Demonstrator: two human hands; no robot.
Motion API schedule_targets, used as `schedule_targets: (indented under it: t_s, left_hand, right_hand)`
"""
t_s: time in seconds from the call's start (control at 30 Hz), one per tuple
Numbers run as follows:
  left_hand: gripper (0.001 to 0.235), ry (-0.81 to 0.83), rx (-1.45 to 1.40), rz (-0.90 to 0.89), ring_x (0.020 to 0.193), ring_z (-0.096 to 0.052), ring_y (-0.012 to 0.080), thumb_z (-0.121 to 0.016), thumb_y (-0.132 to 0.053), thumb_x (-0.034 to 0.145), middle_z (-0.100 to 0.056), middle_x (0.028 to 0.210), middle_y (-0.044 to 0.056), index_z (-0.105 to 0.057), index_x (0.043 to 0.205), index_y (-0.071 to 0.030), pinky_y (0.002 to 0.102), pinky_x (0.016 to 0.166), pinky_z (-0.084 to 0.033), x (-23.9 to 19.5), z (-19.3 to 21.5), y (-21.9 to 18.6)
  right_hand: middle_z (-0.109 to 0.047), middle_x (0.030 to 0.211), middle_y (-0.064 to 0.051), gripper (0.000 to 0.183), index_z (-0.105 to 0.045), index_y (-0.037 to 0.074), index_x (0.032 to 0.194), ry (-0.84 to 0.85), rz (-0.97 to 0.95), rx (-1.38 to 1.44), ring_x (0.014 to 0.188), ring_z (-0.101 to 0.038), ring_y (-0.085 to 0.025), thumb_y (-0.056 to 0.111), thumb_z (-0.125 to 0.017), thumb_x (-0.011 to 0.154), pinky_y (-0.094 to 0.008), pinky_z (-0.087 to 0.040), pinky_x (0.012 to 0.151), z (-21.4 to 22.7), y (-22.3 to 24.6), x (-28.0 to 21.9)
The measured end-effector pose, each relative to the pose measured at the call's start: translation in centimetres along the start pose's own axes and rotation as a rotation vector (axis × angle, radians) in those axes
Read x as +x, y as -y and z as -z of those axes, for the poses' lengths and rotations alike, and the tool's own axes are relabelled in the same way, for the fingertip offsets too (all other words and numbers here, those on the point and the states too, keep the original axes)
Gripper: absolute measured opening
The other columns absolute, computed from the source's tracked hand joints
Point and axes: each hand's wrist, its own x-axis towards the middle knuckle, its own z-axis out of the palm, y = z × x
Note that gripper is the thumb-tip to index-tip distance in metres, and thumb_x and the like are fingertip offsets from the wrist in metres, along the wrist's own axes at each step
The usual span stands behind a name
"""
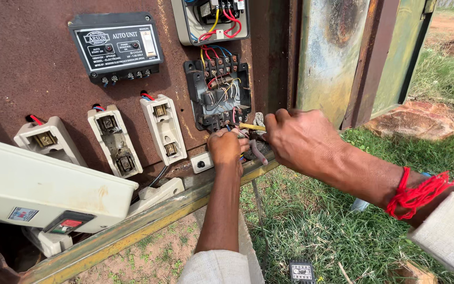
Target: The person repairs an electrical box by stripping wires with a pair of pliers and securing them into a terminal block using a screwdriver.
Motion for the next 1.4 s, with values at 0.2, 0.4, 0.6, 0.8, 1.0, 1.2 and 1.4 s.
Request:
schedule_targets:
  t_s: [0.2,0.4,0.6,0.8,1.0,1.2,1.4]
  left_hand:
    - [0.047,-0.014,0.754,-0.876,0.108,-0.068,0.0331,-0.063,0.007,0.080,-0.063,0.123,0.022,-0.063,0.127,0.011,0.046,0.092,-0.058,-9.0,0.4,-1.4]
    - [0.060,0.240,0.844,-1.230,0.109,-0.057,0.0422,-0.074,-0.006,0.069,-0.059,0.117,0.025,-0.058,0.125,0.010,0.052,0.092,-0.051,-11.1,-1.2,-3.0]
    - [0.024,0.220,0.935,-1.304,0.098,-0.055,0.0340,-0.071,-0.013,0.096,-0.054,0.105,0.017,-0.057,0.110,0.000,0.049,0.086,-0.049,-8.8,-1.5,-1.4]
    - [0.029,0.173,0.895,-1.220,0.092,-0.054,0.0356,-0.077,-0.021,0.080,-0.055,0.093,0.014,-0.055,0.088,-0.004,0.049,0.081,-0.045,-9.8,-2.3,-2.8]
    - [0.032,-0.128,0.926,-1.319,0.091,-0.054,0.0279,-0.083,-0.026,0.086,-0.053,0.081,0.004,-0.057,0.077,-0.011,0.046,0.081,-0.042,-8.7,-3.8,-3.0]
    - [0.024,0.357,0.822,-1.369,0.089,-0.061,0.0285,-0.080,-0.022,0.084,-0.057,0.088,0.007,-0.064,0.091,-0.005,0.046,0.086,-0.050,-5.0,-1.2,-3.3]
    - [0.023,0.597,0.950,-1.119,0.074,-0.064,0.0323,-0.079,-0.015,0.063,-0.064,0.076,0.010,-0.062,0.075,-0.005,0.044,0.071,-0.052,-3.5,-1.8,-5.6]
  right_hand:
    - [-0.073,0.079,-0.020,0.038,-0.068,0.001,0.094,0.251,-0.101,0.077,0.076,-0.076,-0.037,0.035,-0.051,0.100,-0.050,-0.060,0.069,0.3,0.1,0.9]
    - [-0.071,0.081,-0.023,0.030,-0.065,-0.001,0.098,0.005,-0.192,0.336,0.078,-0.071,-0.044,0.028,-0.060,0.089,-0.053,-0.058,0.071,0.4,-0.3,0.0]
    - [-0.065,0.083,-0.017,0.017,-0.066,-0.003,0.086,-0.515,-0.144,0.767,0.069,-0.065,-0.032,0.014,-0.067,0.088,-0.045,-0.052,0.063,-1.1,-0.4,-1.6]
    - [-0.062,0.079,-0.006,0.023,-0.061,0.003,0.081,-0.833,0.164,1.047,0.076,-0.058,-0.020,0.015,-0.067,0.099,-0.035,-0.048,0.073,-3.4,-0.3,-1.5]
    - [-0.047,0.058,-0.003,0.042,-0.046,0.007,0.062,-0.420,0.781,1.495,0.055,-0.049,-0.019,0.021,-0.070,0.094,-0.035,-0.042,0.063,-3.8,-3.1,2.1]
    - [-0.043,0.056,-0.004,0.050,-0.043,0.009,0.061,-0.069,1.131,1.464,0.050,-0.047,-0.023,0.025,-0.068,0.100,-0.039,-0.037,0.061,-3.7,-5.0,5.7]
    - [-0.039,0.055,-0.003,0.059,-0.039,0.006,0.066,-1.034,0.366,2.105,0.045,-0.037,-0.011,0.036,-0.058,0.113,-0.030,-0.029,0.047,-6.2,1.7,3.9]
